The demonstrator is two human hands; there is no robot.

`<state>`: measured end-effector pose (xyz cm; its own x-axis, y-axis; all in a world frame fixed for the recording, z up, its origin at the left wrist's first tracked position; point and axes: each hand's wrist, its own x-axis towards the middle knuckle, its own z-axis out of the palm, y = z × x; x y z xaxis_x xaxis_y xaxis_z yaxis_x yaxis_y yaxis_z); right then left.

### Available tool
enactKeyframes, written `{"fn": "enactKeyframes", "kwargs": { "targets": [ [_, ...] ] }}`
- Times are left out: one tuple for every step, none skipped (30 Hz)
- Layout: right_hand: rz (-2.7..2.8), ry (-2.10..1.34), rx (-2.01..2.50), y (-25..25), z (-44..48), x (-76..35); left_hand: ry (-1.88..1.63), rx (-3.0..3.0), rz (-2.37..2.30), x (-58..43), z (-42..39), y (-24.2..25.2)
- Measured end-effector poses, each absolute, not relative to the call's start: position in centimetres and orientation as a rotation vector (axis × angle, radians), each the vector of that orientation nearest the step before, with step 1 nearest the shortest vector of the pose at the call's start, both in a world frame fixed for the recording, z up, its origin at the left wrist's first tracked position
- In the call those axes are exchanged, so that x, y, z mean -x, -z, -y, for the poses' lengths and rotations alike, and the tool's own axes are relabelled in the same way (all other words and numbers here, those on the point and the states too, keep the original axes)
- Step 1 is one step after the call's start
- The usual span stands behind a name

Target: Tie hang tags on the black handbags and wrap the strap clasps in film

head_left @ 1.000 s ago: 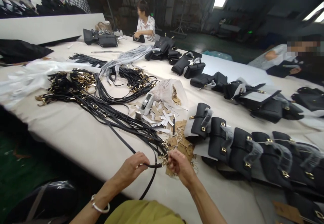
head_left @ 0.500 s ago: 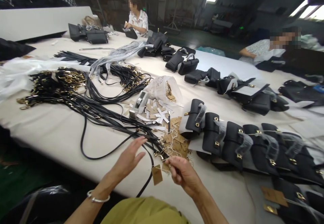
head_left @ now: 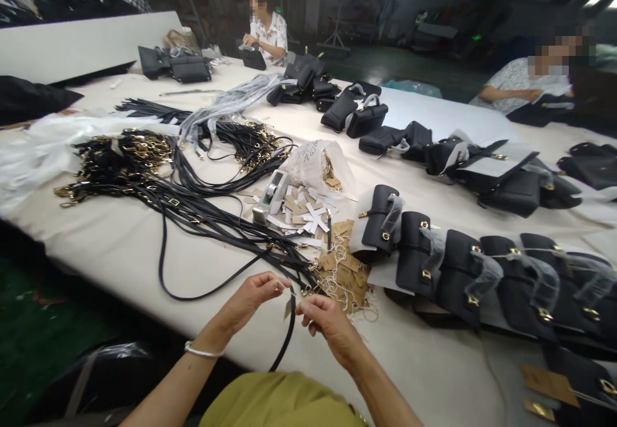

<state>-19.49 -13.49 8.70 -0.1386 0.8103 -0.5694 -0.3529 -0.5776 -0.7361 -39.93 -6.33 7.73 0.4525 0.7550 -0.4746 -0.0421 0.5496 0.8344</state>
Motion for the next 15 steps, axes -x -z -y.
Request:
{"fn": "enactKeyframes", "kwargs": {
  "targets": [
    [0.555, -1.825, 1.303, -8.6, 13.3, 19.8, -0.588, -0.821, -0.971, 40.4, 6.4, -7.7],
    [0.552, -1.827, 1.298, -8.4, 13.1, 20.0, -0.604, -0.780, -0.953, 40.9, 6.5, -7.6],
    [0.550, -1.827, 1.292, -8.3, 12.9, 20.1, -0.623, -0.741, -0.938, 41.3, 6.6, -7.6],
    [0.551, -1.828, 1.288, -8.2, 12.8, 20.0, -0.640, -0.709, -0.931, 41.7, 6.8, -7.5],
    [0.558, -1.828, 1.285, -8.1, 12.6, 19.9, -0.651, -0.690, -0.936, 42.0, 6.9, -7.4],
    [0.569, -1.826, 1.286, -8.0, 12.5, 19.8, -0.654, -0.681, -0.952, 42.2, 7.0, -7.3],
    [0.583, -1.822, 1.288, -7.9, 12.4, 19.8, -0.650, -0.675, -0.973, 42.4, 7.2, -7.1],
    [0.599, -1.819, 1.290, -7.9, 12.3, 19.7, -0.638, -0.667, -0.995, 42.4, 7.3, -6.9],
    [0.618, -1.817, 1.291, -8.0, 12.2, 19.7, -0.620, -0.655, -1.015, 42.3, 7.5, -6.6],
    [0.640, -1.818, 1.289, -8.1, 12.2, 19.8, -0.594, -0.643, -1.031, 42.0, 7.7, -6.2],
    [0.664, -1.820, 1.283, -8.3, 12.2, 19.8, -0.559, -0.633, -1.041, 41.6, 7.9, -5.9],
    [0.693, -1.822, 1.274, -8.5, 12.3, 19.9, -0.512, -0.628, -1.041, 41.1, 8.0, -5.5],
    [0.728, -1.819, 1.267, -8.7, 12.4, 20.0, -0.460, -0.639, -1.028, 40.4, 8.1, -5.2],
    [0.770, -1.813, 1.263, -9.0, 12.5, 20.1, -0.414, -0.666, -1.005, 39.7, 8.1, -5.0],
    [0.820, -1.800, 1.265, -9.3, 12.6, 20.1, -0.383, -0.699, -0.978, 38.9, 7.9, -4.9]
  ]
}}
